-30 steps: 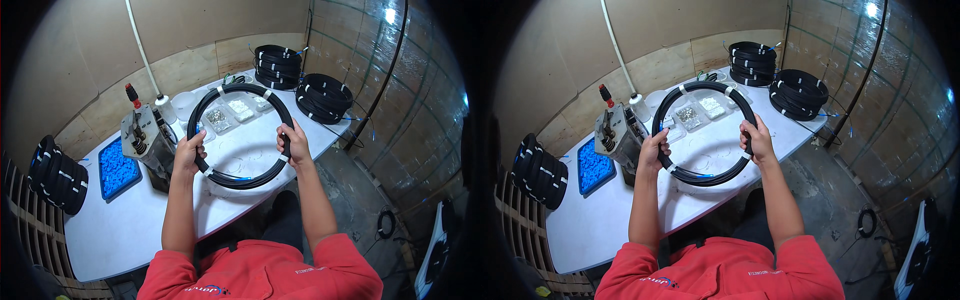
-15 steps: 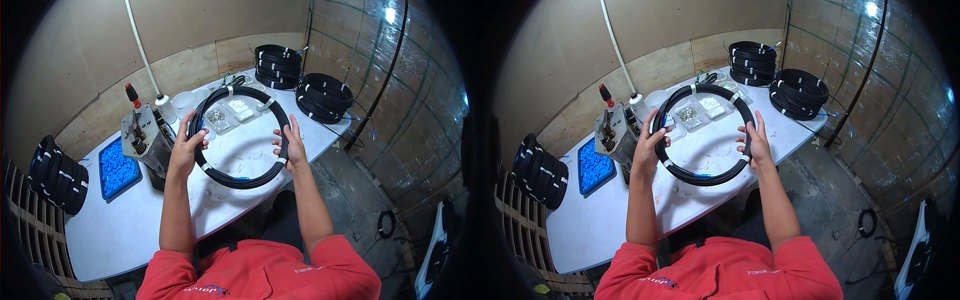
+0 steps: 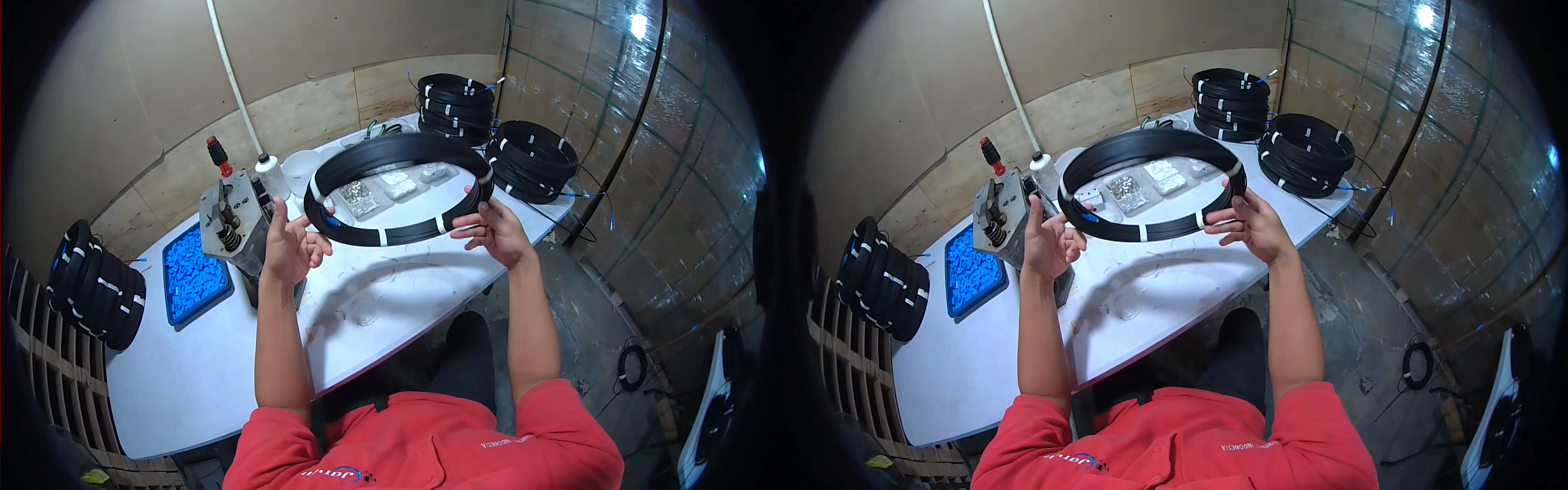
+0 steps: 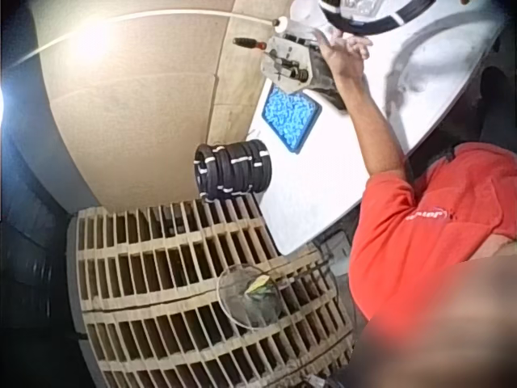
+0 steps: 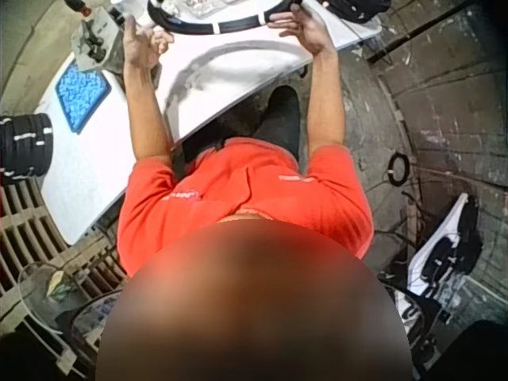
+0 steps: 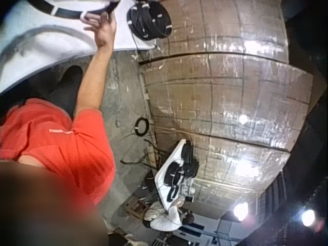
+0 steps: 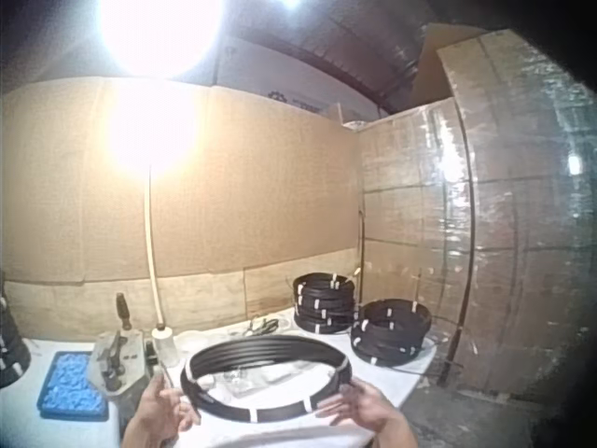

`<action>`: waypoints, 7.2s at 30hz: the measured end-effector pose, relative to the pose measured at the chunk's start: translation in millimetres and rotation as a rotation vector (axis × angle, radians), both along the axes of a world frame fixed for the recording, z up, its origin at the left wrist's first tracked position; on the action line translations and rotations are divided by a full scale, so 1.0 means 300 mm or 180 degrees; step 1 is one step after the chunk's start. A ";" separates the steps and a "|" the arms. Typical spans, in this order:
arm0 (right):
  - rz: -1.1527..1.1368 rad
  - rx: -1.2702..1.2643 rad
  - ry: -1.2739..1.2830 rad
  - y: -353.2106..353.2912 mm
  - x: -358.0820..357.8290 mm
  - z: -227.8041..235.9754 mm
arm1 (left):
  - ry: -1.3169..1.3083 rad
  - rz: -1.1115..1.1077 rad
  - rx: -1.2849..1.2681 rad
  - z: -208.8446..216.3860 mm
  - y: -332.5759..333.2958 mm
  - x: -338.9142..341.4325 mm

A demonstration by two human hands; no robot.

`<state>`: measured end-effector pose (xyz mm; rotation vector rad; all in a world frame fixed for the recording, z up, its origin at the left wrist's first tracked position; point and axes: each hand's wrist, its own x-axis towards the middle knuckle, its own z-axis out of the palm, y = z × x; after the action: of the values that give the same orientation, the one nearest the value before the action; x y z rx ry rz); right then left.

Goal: The recorder is securing coils of black cable using white tape at a workbench.

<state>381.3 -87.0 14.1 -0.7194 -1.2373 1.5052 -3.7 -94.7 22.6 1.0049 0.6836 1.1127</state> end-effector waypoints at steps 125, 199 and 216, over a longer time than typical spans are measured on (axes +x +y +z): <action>0.0452 0.0571 -0.0758 0.145 0.016 0.056 | 0.0770 0.0515 0.0527 -0.009 0.044 0.194; 0.0540 0.1008 -0.1947 0.064 -0.070 0.293 | 0.2930 0.1077 0.1764 0.050 -0.004 0.224; -0.0316 -0.0154 0.0156 0.095 -0.075 -0.069 | -0.0214 0.1419 -0.0099 -0.104 0.033 0.176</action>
<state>358.9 -58.6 -6.6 -0.7606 -1.1157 1.4668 49.1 -84.8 -8.7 0.8027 0.8934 1.5102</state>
